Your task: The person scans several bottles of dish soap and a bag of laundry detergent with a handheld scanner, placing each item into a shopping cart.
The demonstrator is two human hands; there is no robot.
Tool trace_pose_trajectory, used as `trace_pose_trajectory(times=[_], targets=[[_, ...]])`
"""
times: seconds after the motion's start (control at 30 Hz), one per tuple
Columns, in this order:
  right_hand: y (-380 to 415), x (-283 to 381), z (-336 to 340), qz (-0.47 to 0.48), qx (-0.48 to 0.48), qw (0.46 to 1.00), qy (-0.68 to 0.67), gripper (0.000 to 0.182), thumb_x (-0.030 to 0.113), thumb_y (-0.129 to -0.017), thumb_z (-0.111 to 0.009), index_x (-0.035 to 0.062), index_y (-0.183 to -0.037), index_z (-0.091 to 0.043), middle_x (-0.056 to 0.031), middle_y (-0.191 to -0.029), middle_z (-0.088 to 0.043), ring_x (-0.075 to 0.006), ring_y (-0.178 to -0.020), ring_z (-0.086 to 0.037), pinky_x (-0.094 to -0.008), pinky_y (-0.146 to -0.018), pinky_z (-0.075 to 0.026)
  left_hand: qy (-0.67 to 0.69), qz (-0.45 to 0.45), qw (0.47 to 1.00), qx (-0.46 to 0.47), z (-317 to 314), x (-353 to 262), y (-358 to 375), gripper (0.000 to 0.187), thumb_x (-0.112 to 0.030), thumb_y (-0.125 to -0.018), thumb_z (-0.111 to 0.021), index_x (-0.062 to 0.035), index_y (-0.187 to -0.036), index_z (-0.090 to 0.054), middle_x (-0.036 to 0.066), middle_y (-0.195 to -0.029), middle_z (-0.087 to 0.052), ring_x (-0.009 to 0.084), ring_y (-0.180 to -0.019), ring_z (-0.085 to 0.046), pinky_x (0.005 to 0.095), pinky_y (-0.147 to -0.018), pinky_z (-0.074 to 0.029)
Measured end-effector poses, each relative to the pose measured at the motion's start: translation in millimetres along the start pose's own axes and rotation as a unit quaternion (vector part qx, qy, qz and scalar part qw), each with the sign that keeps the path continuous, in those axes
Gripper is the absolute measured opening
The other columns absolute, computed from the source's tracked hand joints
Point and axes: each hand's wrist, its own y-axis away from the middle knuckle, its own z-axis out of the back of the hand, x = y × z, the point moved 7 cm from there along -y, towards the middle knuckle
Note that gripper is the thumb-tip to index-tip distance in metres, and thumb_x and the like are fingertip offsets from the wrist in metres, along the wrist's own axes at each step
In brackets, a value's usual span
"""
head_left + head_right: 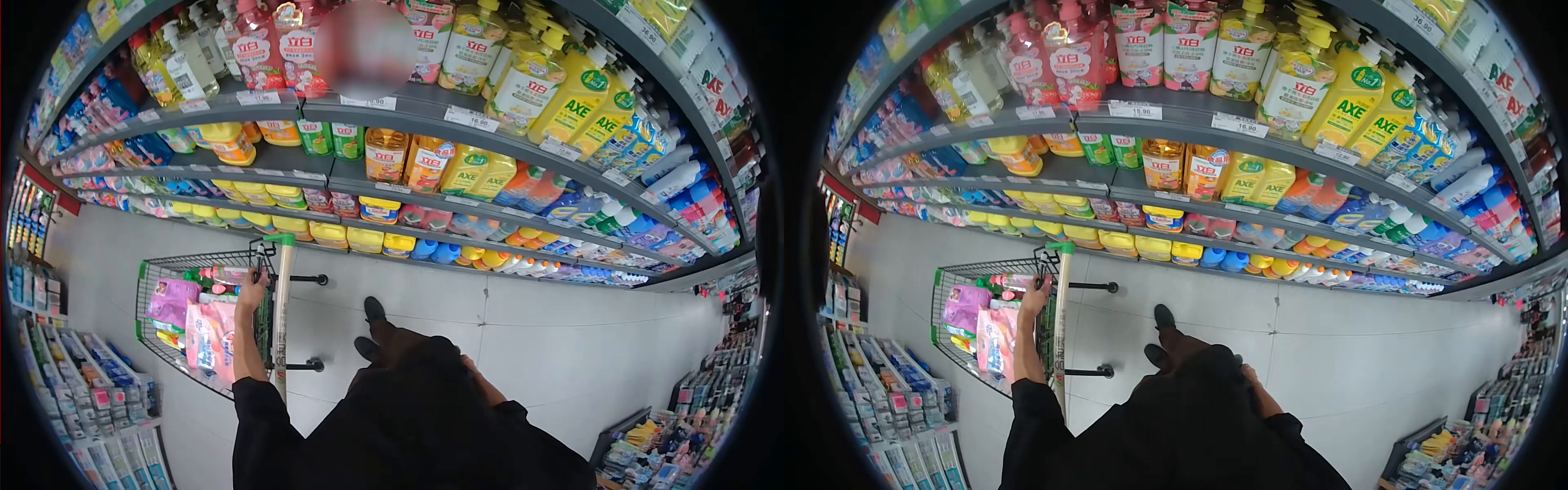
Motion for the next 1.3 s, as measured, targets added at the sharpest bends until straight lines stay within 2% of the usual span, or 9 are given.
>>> trace_pose_trajectory(times=[0.17, 0.37, 0.47, 0.7, 0.77, 0.97, 1.13, 1.2, 1.3], targets=[[153, -136, 4, -0.057, 0.002, 0.998, -0.036, 0.038, 0.039, -0.084, -0.061, 0.0028, -0.092, -0.07, -0.0182, -0.101, -0.069, -0.0344, -0.094, -0.068, -0.0431, -0.078, -0.054, -0.016, -0.05, 0.999, 0.013, -12, 21, 15, 0.039, -0.029, -0.096, -0.059, -0.0024, -0.125, -0.057, 0.015, -0.11, -0.066, 0.0218, -0.101, -0.062, 0.0325, -0.091, -0.046], [97, -119, -17, -0.114, 0.009, 0.987, -0.113, 0.038, 0.038, -0.086, -0.058, 0.0031, -0.096, -0.07, -0.019, -0.104, -0.069, -0.0353, -0.097, -0.067, -0.0441, -0.08, -0.053, -0.02, -0.014, 0.999, 0.049, -23, 13, 65, 0.037, -0.024, -0.098, -0.056, 0.0005, -0.126, -0.056, 0.009, -0.107, -0.064, 0.015, -0.1, -0.058, 0.0295, -0.091, -0.046], [72, -103, -7, -0.144, 0.004, 0.977, -0.154, 0.039, 0.038, -0.087, -0.057, 0.0033, -0.099, -0.069, -0.0194, -0.106, -0.069, -0.0357, -0.098, -0.067, -0.0446, -0.081, -0.053, -0.004, -0.035, 0.998, 0.045, -29, -5, 94, 0.035, -0.023, -0.098, -0.055, 0.0007, -0.124, -0.056, 0.002, -0.085, -0.059, 0.008, -0.074, -0.052, 0.024, -0.068, -0.046], [75, -26, 106, -0.163, 0.04, 0.981, -0.096, 0.036, 0.034, -0.09, -0.051, 0.0072, -0.108, -0.067, -0.0206, -0.111, -0.067, -0.0367, -0.103, -0.065, -0.0478, -0.084, -0.052, -0.035, 0.039, 0.999, 0.015, -46, -25, 144, 0.038, -0.023, -0.097, -0.056, 0.0009, -0.126, -0.055, 0.004, -0.077, -0.06, 0.0085, -0.064, -0.056, 0.0225, -0.058, -0.046], [45, -26, 112, -0.054, 0.002, 0.998, -0.024, 0.033, 0.031, -0.089, -0.053, 0.0066, -0.104, -0.067, -0.0198, -0.103, -0.069, -0.0357, -0.098, -0.067, -0.0467, -0.08, -0.053, -0.041, 0.053, 0.998, -0.009, -49, -8, 146, 0.041, -0.026, -0.095, -0.059, 0.0007, -0.127, -0.056, 0.012, -0.087, -0.067, 0.0155, -0.075, -0.065, 0.0276, -0.069, -0.052], [-26, -73, 121, -0.032, 0.002, 0.986, -0.167, 0.031, 0.027, -0.089, -0.053, 0.0013, -0.099, -0.067, -0.0216, -0.093, -0.07, -0.0353, -0.092, -0.069, -0.0455, -0.077, -0.055, -0.138, 0.01, 0.987, -0.077, -69, -33, 176, 0.053, -0.039, -0.087, -0.065, -0.0024, -0.125, -0.059, 0.018, -0.107, -0.069, 0.0303, -0.098, -0.067, 0.04, -0.089, -0.05], [-26, -49, 188, -0.065, 0.036, 0.997, 0.037, 0.043, 0.037, -0.08, -0.065, -0.0015, -0.1, -0.068, -0.0224, -0.099, -0.07, -0.0341, -0.097, -0.069, -0.044, -0.082, -0.055, -0.253, 0.173, 0.921, -0.241, -93, -62, 200, 0.054, -0.051, -0.088, -0.058, -0.0109, -0.123, -0.062, 0.014, -0.113, -0.069, 0.0363, -0.104, -0.064, 0.0473, -0.091, -0.046], [-13, -39, 210, -0.123, 0.071, 0.989, 0.045, 0.061, 0.043, -0.065, -0.078, -0.0035, -0.102, -0.068, -0.022, -0.097, -0.071, -0.0329, -0.096, -0.07, -0.0408, -0.084, -0.056, -0.174, 0.092, 0.926, -0.323, -114, -77, 195, 0.044, -0.038, -0.088, -0.062, -0.0108, -0.122, -0.061, 0.018, -0.113, -0.065, 0.0358, -0.107, -0.061, 0.0477, -0.092, -0.044], [-21, -58, 209, -0.159, 0.087, 0.983, -0.007, 0.051, 0.04, -0.068, -0.08, -0.0009, -0.096, -0.069, -0.0179, -0.087, -0.073, -0.0303, -0.089, -0.072, -0.0375, -0.08, -0.057, -0.08, -0.017, 0.925, -0.371, -149, -136, 182, 0.043, -0.021, -0.084, -0.068, -0.0041, -0.122, -0.058, 0.023, -0.118, -0.058, 0.0388, -0.108, -0.057, 0.0476, -0.095, -0.043]])
